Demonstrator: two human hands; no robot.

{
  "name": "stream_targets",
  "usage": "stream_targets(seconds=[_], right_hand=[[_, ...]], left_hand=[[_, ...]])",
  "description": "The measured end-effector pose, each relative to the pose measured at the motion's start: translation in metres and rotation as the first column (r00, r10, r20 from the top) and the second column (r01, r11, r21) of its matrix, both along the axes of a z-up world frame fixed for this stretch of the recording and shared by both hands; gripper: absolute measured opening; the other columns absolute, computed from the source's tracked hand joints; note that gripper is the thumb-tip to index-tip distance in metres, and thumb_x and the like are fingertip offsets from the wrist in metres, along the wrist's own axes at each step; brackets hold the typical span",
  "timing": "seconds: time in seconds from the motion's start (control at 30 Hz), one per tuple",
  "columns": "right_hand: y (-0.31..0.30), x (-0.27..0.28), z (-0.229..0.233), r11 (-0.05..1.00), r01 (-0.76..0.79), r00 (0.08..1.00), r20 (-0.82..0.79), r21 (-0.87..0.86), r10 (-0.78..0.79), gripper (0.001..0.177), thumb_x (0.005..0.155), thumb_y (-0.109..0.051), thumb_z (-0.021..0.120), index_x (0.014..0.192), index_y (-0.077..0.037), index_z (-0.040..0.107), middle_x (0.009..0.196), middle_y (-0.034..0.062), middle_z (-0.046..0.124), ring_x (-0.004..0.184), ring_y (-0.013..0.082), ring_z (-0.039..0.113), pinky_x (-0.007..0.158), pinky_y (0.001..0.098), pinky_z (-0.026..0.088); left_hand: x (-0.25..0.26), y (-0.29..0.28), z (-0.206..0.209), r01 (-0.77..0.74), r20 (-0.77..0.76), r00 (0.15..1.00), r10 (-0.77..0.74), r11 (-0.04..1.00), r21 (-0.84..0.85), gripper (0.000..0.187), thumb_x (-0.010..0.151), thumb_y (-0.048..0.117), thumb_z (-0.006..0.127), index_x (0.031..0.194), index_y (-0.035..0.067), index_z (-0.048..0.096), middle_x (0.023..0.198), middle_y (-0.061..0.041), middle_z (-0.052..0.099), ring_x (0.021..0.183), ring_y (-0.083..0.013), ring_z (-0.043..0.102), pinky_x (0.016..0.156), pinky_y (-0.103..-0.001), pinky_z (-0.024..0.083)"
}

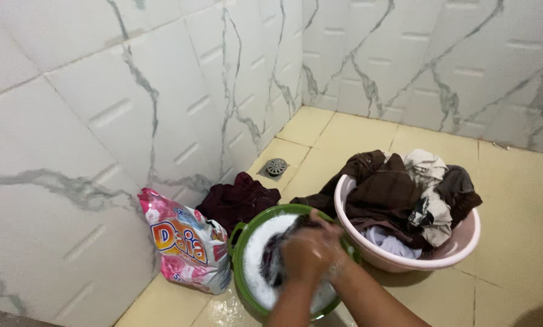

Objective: The person washes dark clothing by hand in a bucket of soapy water, scrubbing the fabric against itself and wringing it out.

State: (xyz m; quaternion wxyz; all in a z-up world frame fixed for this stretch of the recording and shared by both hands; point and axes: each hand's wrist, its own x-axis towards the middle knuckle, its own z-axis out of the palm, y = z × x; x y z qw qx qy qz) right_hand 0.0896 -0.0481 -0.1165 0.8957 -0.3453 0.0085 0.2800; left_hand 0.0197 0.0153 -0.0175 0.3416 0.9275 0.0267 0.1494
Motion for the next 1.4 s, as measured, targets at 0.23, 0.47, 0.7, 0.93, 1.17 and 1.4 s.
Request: stream_targets(seconds=[0.23,0.47,0.7,0.93,1.17,1.4], right_hand=[[0.025,-0.008,0.053,0.982,0.119,0.867,-0.467,-0.144,-0.174,0.05,0.099,-0.057,0.047,0.112,-0.014,0.068,0.111,0.0092,0.074,0.099,0.0302,0.069,0.09,0.0543,0.052],[-0.012,0.002,0.04,0.858,-0.095,0.943,-0.322,-0.504,-0.084,0.056,0.105,-0.053,0.038,0.143,-0.013,0.051,0.157,0.0226,0.042,0.141,0.0384,0.046,0.117,0.0539,0.034],[-0.044,0.001,-0.023,0.788,-0.031,0.962,-0.234,-0.615,-0.144,0.048,0.101,-0.039,0.05,0.137,-0.009,0.06,0.149,0.0158,0.054,0.128,0.0321,0.054,0.113,0.052,0.039],[-0.032,-0.012,-0.052,0.796,-0.035,0.921,-0.329,-0.605,-0.21,0.044,0.097,-0.032,0.056,0.131,-0.005,0.063,0.136,0.0135,0.063,0.102,0.0254,0.059,0.101,0.0453,0.045],[-0.031,-0.014,-0.034,0.637,-0.044,0.998,0.001,-0.77,0.069,0.053,0.083,0.002,0.065,0.134,-0.009,0.062,0.125,0.0177,0.067,0.101,0.022,0.064,0.092,0.0361,0.053],[-0.005,-0.005,0.018,0.59,0.326,0.857,0.494,-0.739,0.146,0.041,0.086,0.003,0.07,0.124,-0.012,0.067,0.115,0.0054,0.074,0.107,0.0168,0.068,0.096,0.031,0.053]], left_hand=[[0.05,0.057,-0.002,-0.483,-0.361,0.835,0.414,0.867,-0.121,0.058,0.095,0.064,0.055,0.091,0.012,0.079,0.091,-0.016,0.074,0.086,-0.0389,0.071,0.074,-0.051,0.054],[0.057,0.086,0.04,-0.331,-0.314,0.916,0.25,0.913,-0.238,0.054,0.096,0.062,0.057,0.113,0.015,0.078,0.11,-0.02,0.078,0.107,-0.0376,0.072,0.095,-0.049,0.053],[0.044,0.057,-0.011,-0.444,-0.33,0.831,0.448,0.891,0.094,0.05,0.082,0.04,0.076,0.123,0.014,0.065,0.13,-0.014,0.058,0.117,-0.0346,0.059,0.094,-0.054,0.047],[-0.008,0.049,-0.158,-0.167,-0.623,0.722,0.302,0.949,0.267,0.035,0.093,0.033,0.064,0.119,0.009,0.067,0.126,-0.017,0.061,0.113,-0.0343,0.061,0.089,-0.054,0.05],[0.038,0.082,-0.166,-0.39,-0.768,0.64,-0.033,0.847,-0.362,0.04,0.11,0.03,0.045,0.109,0.002,0.073,0.116,-0.024,0.07,0.096,-0.0348,0.073,0.084,-0.052,0.056],[0.094,0.102,-0.059,0.139,-0.101,0.98,-0.171,0.955,-0.262,0.024,0.081,0.014,0.08,0.1,0.002,0.074,0.085,-0.012,0.075,0.076,-0.0237,0.072,0.074,-0.036,0.056]])
